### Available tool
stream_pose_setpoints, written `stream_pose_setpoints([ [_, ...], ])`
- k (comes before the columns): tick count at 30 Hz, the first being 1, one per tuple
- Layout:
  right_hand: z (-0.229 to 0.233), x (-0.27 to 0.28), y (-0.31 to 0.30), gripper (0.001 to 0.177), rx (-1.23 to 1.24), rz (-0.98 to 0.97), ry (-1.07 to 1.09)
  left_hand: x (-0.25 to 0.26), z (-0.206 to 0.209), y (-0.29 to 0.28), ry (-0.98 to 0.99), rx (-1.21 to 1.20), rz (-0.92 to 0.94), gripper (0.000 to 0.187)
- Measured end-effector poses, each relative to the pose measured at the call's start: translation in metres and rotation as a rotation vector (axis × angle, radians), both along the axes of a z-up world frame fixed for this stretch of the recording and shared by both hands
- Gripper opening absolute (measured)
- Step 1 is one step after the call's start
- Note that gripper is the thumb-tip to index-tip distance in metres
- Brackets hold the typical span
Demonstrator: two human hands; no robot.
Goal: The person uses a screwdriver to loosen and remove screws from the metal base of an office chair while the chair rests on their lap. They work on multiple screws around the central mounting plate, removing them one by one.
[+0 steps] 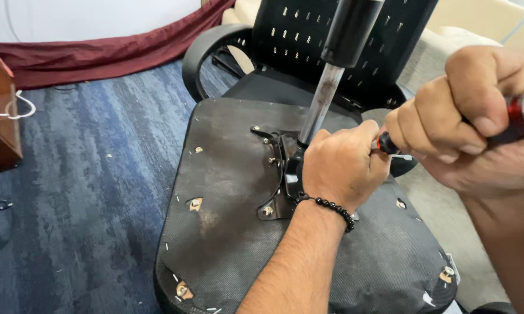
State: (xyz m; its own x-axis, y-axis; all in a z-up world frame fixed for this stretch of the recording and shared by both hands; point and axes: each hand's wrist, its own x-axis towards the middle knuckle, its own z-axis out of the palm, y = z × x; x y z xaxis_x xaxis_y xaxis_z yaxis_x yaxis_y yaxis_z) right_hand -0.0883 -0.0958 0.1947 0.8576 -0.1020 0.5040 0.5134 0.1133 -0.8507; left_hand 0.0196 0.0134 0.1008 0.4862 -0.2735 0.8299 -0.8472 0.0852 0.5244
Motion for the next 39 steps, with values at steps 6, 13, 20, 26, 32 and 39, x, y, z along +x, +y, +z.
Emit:
stream_pose_setpoints([
  [6,-0.012,-0.006,0.037,0.05,-0.226,-0.136,-0.034,0.002,-0.012,0.008,-0.026,-0.04,0.044,0.023],
  [13,-0.038,-0.037,0.084,0.064,-0.45,-0.44,-0.124,-0.02,-0.022,0.012,0.04,-0.074,-0.014,0.019],
  [20,-0.051,-0.053,0.087,0.051,-0.409,-0.413,-0.219,-0.043,-0.016,0.017,0.015,-0.162,-0.041,0.017],
  [26,-0.056,-0.075,0.091,0.048,-0.445,-0.665,-0.271,-0.05,-0.008,0.016,0.171,-0.015,-0.034,0.05],
  [32,-0.054,-0.071,0.099,0.051,-0.688,-0.796,-0.329,-0.049,-0.002,0.021,0.328,-0.03,-0.078,0.054],
  [39,-0.055,-0.067,0.106,0.055,-0.616,-0.744,-0.303,-0.044,-0.001,0.026,0.471,0.017,-0.162,0.052],
])
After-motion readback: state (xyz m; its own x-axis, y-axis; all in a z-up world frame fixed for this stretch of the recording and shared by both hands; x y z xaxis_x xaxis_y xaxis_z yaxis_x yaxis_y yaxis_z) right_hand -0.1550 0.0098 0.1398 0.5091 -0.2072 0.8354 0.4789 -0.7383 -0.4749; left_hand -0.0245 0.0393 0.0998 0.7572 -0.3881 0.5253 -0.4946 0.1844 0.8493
